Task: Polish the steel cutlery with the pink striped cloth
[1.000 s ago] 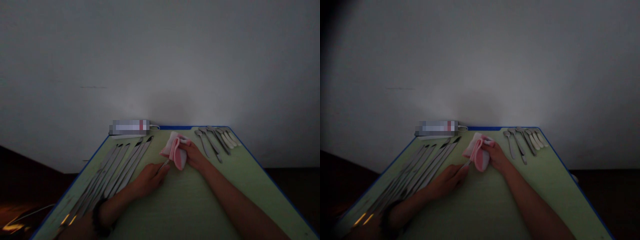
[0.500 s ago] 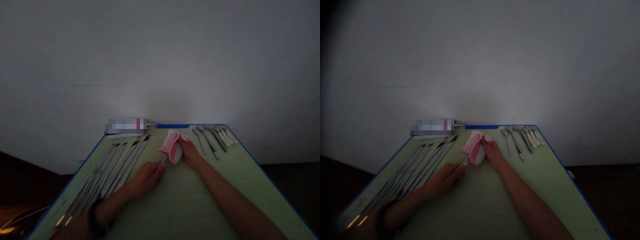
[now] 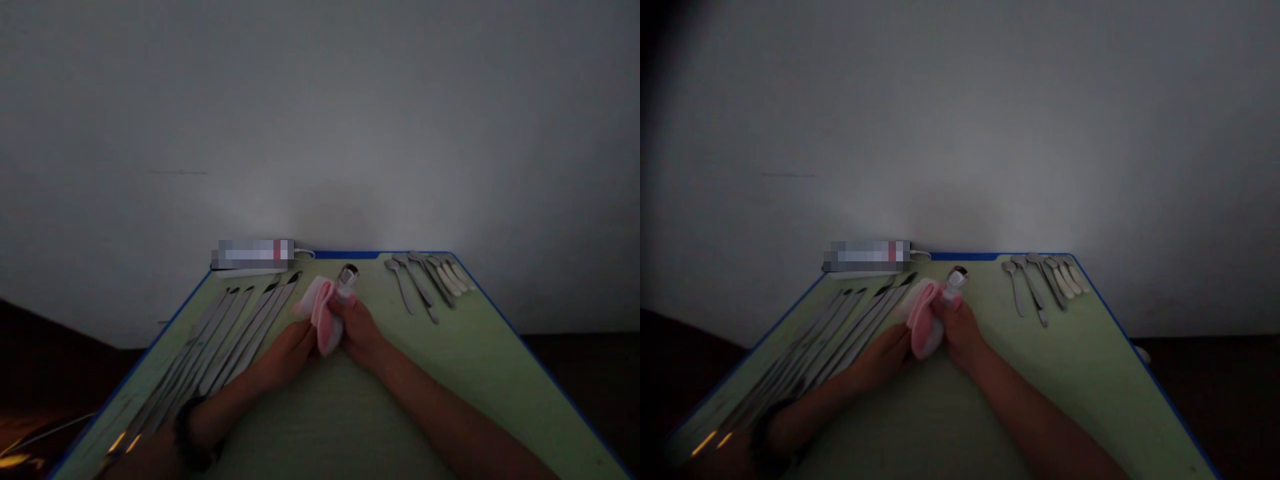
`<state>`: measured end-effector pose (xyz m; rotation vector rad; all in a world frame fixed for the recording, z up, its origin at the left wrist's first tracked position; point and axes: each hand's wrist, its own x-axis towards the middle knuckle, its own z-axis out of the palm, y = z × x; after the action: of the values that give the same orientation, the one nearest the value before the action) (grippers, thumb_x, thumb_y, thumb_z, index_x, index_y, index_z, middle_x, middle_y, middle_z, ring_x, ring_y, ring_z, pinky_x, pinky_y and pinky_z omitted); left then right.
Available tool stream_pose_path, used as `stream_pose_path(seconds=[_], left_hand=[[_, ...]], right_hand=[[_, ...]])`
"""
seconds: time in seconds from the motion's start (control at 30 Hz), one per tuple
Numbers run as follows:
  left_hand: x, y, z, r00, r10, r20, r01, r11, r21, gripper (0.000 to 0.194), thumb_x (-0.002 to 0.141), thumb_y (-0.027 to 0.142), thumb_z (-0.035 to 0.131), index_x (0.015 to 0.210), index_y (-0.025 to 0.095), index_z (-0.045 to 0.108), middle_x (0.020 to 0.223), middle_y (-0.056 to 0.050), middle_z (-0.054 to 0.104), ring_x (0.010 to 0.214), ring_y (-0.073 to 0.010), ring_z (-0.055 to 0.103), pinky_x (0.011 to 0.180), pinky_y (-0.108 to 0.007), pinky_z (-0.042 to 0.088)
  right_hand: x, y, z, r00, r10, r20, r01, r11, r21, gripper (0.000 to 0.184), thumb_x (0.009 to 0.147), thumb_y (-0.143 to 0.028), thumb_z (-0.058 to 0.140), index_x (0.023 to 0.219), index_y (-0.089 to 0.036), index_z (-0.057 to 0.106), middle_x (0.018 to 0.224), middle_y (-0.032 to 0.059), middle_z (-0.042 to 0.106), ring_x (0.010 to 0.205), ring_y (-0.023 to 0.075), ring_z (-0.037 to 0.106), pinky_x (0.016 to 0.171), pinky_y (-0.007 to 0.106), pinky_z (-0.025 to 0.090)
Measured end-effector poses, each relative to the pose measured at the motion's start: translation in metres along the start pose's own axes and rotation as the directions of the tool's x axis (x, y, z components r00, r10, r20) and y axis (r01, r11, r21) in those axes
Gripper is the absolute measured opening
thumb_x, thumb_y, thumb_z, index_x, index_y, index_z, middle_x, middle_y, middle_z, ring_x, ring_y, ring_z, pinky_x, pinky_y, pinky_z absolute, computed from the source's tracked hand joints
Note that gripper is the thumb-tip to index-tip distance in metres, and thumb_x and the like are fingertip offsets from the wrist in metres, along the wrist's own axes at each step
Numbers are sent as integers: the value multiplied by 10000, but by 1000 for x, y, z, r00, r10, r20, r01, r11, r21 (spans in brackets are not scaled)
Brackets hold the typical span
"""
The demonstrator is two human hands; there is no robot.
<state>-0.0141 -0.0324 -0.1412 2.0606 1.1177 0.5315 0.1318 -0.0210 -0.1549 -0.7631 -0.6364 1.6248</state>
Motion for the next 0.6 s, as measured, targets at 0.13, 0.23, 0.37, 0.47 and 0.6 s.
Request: stream_pose_path(seconds=[0.13, 0.23, 0.37, 0.47, 0.6], left_hand=[[1, 10, -1, 997, -40, 64, 40, 999, -4, 390, 912, 377, 237, 624, 194, 426, 554, 21, 490, 511, -113, 449, 522, -230, 367], [0, 20, -1, 991, -84, 101, 80, 996, 44, 424, 923, 406, 230, 624, 189, 437, 547, 21, 492, 512, -115, 454, 528, -236, 356], [-1, 23, -2, 986, -100, 132, 97, 995, 34, 455, 921, 436, 237, 602, 185, 443, 531, 28, 479, 511, -112, 450, 545, -237, 354], [-4, 19, -4, 979, -90, 181, 105, 992, -73, 480, 924, 444, 222, 579, 183, 431, 521, 33, 461, 506, -104, 433, 561, -232, 364], [-6, 14, -5, 981, -87, 173, 119, 976, -185, 481, 930, 436, 216, 566, 185, 406, 506, 43, 421, 488, -96, 402, 553, -224, 361]], right_hand=[[8, -4, -1, 991, -79, -106, 81, 997, 18, 310, 631, -411, 700, 829, -186, 618, 755, 28, 672, 734, 178, 616, 638, 279, 457], [21, -17, -18, 962, -171, -211, 170, 985, -22, 323, 640, -425, 681, 855, -195, 612, 800, 29, 672, 726, 172, 608, 612, 272, 447], [31, -28, -34, 946, -252, -202, 227, 964, -137, 321, 608, -365, 714, 855, -180, 627, 794, 21, 665, 675, 145, 584, 628, 268, 450], [30, -26, -27, 967, -202, -158, 203, 979, -6, 341, 553, -298, 748, 841, -190, 602, 785, 0, 660, 678, 140, 587, 673, 280, 464], [21, -13, -8, 972, -146, -185, 167, 980, 105, 348, 589, -349, 718, 870, -217, 561, 834, 5, 658, 733, 164, 606, 654, 283, 465]])
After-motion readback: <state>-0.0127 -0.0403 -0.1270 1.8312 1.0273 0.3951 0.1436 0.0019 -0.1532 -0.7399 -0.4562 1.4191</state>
